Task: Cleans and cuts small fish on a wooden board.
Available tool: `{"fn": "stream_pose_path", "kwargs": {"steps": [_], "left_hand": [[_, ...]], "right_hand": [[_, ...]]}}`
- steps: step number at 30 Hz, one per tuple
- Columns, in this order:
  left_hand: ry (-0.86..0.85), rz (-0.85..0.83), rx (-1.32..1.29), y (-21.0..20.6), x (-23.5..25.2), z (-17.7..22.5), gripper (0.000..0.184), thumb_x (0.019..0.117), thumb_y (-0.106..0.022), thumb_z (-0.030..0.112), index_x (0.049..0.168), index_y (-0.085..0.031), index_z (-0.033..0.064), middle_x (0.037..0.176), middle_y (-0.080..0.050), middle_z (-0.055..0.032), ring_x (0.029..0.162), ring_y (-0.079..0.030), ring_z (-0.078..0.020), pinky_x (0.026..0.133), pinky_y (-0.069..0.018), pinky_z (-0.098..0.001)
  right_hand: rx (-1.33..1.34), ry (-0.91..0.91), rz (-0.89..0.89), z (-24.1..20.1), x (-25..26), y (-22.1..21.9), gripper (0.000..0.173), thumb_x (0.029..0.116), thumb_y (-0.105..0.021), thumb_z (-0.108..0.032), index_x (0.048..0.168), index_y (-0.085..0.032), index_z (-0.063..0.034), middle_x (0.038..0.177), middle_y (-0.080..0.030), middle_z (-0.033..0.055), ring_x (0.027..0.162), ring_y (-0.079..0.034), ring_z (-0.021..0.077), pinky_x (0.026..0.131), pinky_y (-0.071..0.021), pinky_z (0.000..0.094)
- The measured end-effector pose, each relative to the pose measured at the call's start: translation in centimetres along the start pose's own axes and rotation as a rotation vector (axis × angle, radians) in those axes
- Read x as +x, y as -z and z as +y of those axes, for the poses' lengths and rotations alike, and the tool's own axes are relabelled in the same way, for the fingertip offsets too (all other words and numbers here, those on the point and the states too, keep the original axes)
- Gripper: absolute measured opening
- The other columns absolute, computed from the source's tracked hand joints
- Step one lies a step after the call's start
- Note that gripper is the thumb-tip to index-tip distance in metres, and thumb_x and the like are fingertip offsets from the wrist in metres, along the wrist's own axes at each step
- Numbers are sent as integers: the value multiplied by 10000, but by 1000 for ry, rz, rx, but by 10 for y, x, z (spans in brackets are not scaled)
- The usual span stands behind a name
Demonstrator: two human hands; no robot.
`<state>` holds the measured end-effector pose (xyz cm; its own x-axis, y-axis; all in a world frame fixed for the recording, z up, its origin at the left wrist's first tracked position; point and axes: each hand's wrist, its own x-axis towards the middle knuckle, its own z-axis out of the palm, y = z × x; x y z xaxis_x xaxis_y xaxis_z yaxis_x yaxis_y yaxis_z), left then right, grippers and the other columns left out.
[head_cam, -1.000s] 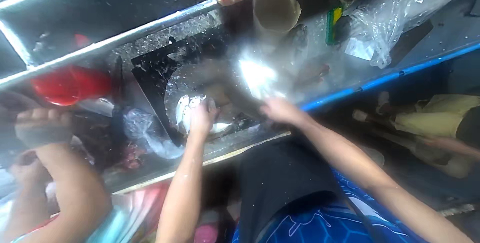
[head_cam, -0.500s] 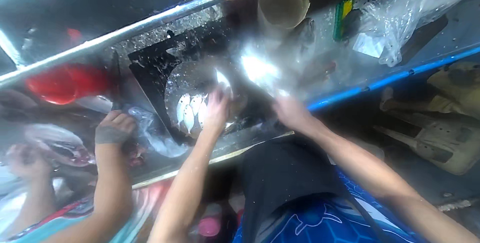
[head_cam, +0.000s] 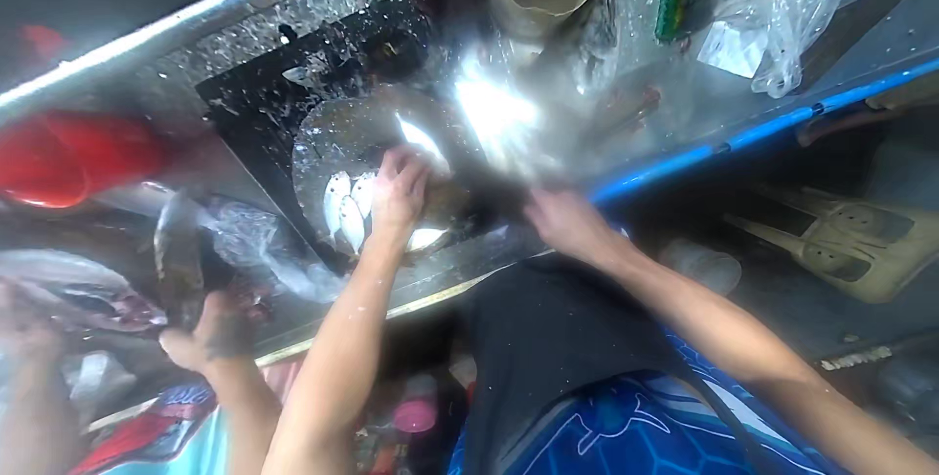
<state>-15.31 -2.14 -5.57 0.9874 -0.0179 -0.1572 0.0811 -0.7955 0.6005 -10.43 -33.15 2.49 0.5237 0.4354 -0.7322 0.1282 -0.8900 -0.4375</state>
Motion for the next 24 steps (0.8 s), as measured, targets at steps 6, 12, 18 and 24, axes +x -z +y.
{"fn": "stream_pose_path", "kwargs": {"steps": [6, 12, 18, 24], "left_hand": [[-29, -11, 15, 1, 7, 0, 215, 1038, -608, 189, 1174, -747, 97, 1321, -642, -141, 1247, -608, -265, 1090, -484, -400], [-43, 31, 17, -1, 8, 1, 204, 1036, -616, 194, 1142, -749, 81, 1301, -663, -137, 1237, -625, -261, 1078, -497, -394], [2, 22, 20, 0, 8, 6, 195, 1033, -618, 184, 1144, -754, 100, 1306, -653, -125, 1220, -624, -240, 1067, -498, -374], [167, 7, 17, 4, 7, 21, 200, 1018, -632, 243, 1110, -758, 118, 1357, -625, -99, 1246, -603, -232, 1069, -494, -401]], "right_hand": [[38, 18, 146, 0, -23, -16, 316, 1071, -489, -440, 1106, -644, -167, 687, -631, 56, 634, -673, 266, 516, -537, 481], [20, -6, -16, -3, -3, -3, 351, 1085, -424, -423, 1119, -636, -145, 772, -672, 76, 784, -712, 295, 671, -575, 518], [145, -4, 67, -6, 35, -11, 373, 1073, -466, -439, 1061, -655, -119, 786, -673, 85, 785, -706, 288, 678, -573, 541], [185, 85, 12, 21, 24, -21, 360, 1064, -488, -428, 1062, -665, -114, 781, -676, 82, 783, -706, 280, 699, -575, 544]]}}
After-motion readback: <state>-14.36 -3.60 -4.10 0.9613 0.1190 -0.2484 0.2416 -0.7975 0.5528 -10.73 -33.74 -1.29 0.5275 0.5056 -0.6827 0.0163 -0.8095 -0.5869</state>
